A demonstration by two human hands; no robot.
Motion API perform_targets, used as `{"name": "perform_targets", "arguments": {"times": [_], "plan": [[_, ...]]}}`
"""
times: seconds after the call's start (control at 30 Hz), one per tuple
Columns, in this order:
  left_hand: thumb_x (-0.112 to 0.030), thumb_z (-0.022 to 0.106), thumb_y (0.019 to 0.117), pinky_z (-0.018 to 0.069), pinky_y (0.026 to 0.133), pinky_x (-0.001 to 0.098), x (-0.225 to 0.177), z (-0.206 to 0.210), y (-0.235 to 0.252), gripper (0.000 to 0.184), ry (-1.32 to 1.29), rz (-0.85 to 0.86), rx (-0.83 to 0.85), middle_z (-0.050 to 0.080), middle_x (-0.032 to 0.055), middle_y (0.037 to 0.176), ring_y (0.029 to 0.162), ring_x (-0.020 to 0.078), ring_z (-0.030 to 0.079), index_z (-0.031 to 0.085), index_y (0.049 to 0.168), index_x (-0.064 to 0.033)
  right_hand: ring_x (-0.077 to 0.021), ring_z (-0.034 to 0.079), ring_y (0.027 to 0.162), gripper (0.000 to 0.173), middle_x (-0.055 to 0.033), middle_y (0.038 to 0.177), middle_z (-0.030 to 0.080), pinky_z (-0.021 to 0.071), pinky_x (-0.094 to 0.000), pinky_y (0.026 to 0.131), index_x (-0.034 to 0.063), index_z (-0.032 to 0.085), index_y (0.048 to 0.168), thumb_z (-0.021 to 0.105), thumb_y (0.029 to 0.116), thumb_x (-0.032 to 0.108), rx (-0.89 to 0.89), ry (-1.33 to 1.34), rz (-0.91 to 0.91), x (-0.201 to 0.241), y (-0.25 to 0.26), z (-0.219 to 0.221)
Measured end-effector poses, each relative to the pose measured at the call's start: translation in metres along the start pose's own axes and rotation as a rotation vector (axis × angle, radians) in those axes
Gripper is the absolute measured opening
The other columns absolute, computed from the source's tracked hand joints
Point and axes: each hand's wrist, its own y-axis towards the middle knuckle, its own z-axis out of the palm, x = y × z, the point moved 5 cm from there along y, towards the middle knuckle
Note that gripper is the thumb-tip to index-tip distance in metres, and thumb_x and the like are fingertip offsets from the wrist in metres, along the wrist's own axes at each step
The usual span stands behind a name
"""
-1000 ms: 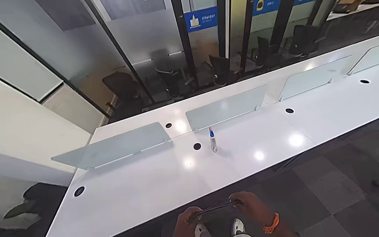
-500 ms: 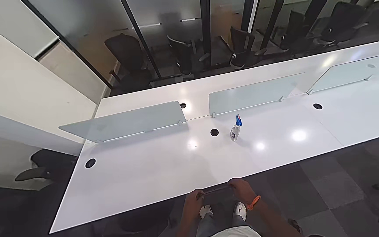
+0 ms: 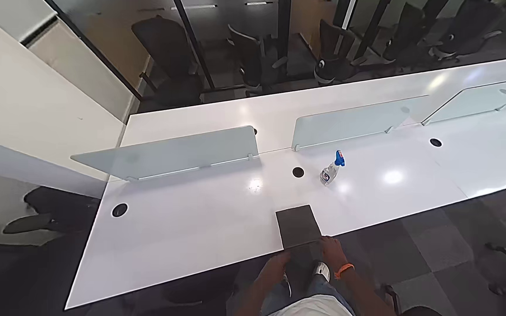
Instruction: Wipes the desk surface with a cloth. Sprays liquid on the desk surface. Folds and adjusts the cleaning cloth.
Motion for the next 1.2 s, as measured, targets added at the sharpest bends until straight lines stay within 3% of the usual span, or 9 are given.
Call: {"name": "perform_targets", "arguments": {"times": [0.07, 0.13, 0.2, 0.27, 0.4, 0.53, 0.67, 0.93, 1.2], "plan": [[-0.009, 0.06, 0.0968, 0.0483, 0.105, 0.0585, 0.02, 0.032, -0.007, 0.041, 0.05, -0.054, 0.231, 0.069, 0.0184, 0.127, 0.12, 0.0365, 0.065, 0.063, 0.137, -0.0121, -0.0335, 0.052, 0.136, 0.04, -0.0094, 0.143, 0.06, 0.0373, -0.0611, 0.112, 0.0167, 0.067, 0.133, 0.062, 0.0937, 0.018, 0.134, -0.049, 0.026, 0.004, 0.005, 0.024], [-0.013, 0.059, 0.0979, 0.0492, 0.104, 0.0593, 0.024, 0.044, -0.017, 0.036, 0.027, -0.072, 0.263, 0.07, 0.0181, 0.124, 0.118, 0.0366, 0.066, 0.066, 0.134, -0.0136, -0.0327, 0.054, 0.133, 0.041, -0.011, 0.141, 0.062, 0.0392, -0.0579, 0.111, 0.0169, 0.066, 0.135, 0.059, 0.0947, 0.02, 0.141, -0.039, 0.011, 0.011, 0.009, 0.025], [-0.016, 0.059, 0.098, 0.0508, 0.103, 0.0574, 0.028, 0.048, -0.024, 0.033, -0.04, -0.079, 0.209, 0.071, 0.0151, 0.123, 0.116, 0.0327, 0.067, 0.068, 0.13, -0.0145, -0.0331, 0.058, 0.129, 0.039, -0.0129, 0.135, 0.065, 0.0438, -0.0564, 0.108, 0.0161, 0.067, 0.133, 0.059, 0.095, 0.021, 0.103, -0.004, -0.02, 0.019, 0.016, 0.023], [-0.015, 0.057, 0.1002, 0.0494, 0.106, 0.055, 0.035, 0.048, -0.024, 0.032, -0.087, -0.101, 0.169, 0.07, 0.0151, 0.125, 0.119, 0.0317, 0.066, 0.068, 0.13, -0.0118, -0.0322, 0.056, 0.131, 0.039, -0.0121, 0.138, 0.063, 0.0442, -0.0546, 0.109, 0.0151, 0.066, 0.134, 0.059, 0.0964, 0.024, 0.08, 0.017, -0.056, 0.027, 0.029, 0.023], [-0.022, 0.054, 0.1024, 0.0478, 0.108, 0.0532, 0.065, 0.042, -0.013, 0.032, -0.169, -0.289, -0.003, 0.07, 0.0152, 0.125, 0.121, 0.0307, 0.065, 0.069, 0.127, -0.0094, -0.0332, 0.036, 0.15, 0.055, -0.0074, 0.159, 0.045, 0.0311, -0.0569, 0.12, 0.0256, 0.055, 0.148, 0.059, 0.0961, 0.045, -0.103, 0.06, -0.163, 0.043, 0.067, 0.033], [-0.028, 0.058, 0.1035, 0.0588, 0.092, 0.0479, 0.108, 0.048, 0.001, 0.036, -0.678, -0.634, -0.161, 0.072, 0.0197, 0.111, 0.099, 0.0289, 0.073, 0.067, 0.121, 0.0019, -0.0391, 0.022, 0.155, 0.072, -0.0103, 0.167, 0.03, 0.0179, -0.0707, 0.119, 0.0354, 0.044, 0.155, 0.046, 0.0926, 0.071, -0.224, -0.088, -0.246, 0.057, 0.114, 0.057], [-0.029, 0.053, 0.1076, 0.0626, 0.08, 0.0429, 0.122, 0.048, 0.01, 0.04, -1.136, -0.836, -0.377, 0.075, 0.0203, 0.104, 0.087, 0.0274, 0.076, 0.065, 0.114, 0.0081, -0.0398, 0.016, 0.157, 0.082, -0.0065, 0.17, 0.024, 0.0086, -0.0791, 0.115, 0.042, 0.036, 0.158, 0.037, 0.0871, 0.084, -0.163, -0.154, -0.212, 0.073, 0.162, 0.082], [-0.021, 0.058, 0.1053, 0.0629, 0.071, 0.0355, 0.126, 0.062, 0.022, 0.031, -1.292, -1.009, -0.664, 0.077, 0.0164, 0.09, 0.074, 0.0214, 0.076, 0.066, 0.104, 0.0091, -0.0379, 0.018, 0.157, 0.068, -0.0026, 0.17, 0.027, 0.0097, -0.0781, 0.115, 0.0444, 0.039, 0.156, 0.032, 0.0949, 0.073, -0.227, -0.208, -0.253, 0.079, 0.193, 0.081], [-0.023, 0.061, 0.1036, 0.0634, 0.071, 0.0375, 0.124, 0.063, 0.022, 0.031, -1.187, -1.051, -0.703, 0.076, 0.0151, 0.086, 0.072, 0.021, 0.075, 0.068, 0.102, 0.0075, -0.0373, 0.02, 0.157, 0.055, 0.0007, 0.168, 0.031, 0.0098, -0.0775, 0.116, 0.0431, 0.042, 0.155, 0.037, 0.1009, 0.048, -0.245, -0.205, -0.3, 0.095, 0.24, 0.063]]}}
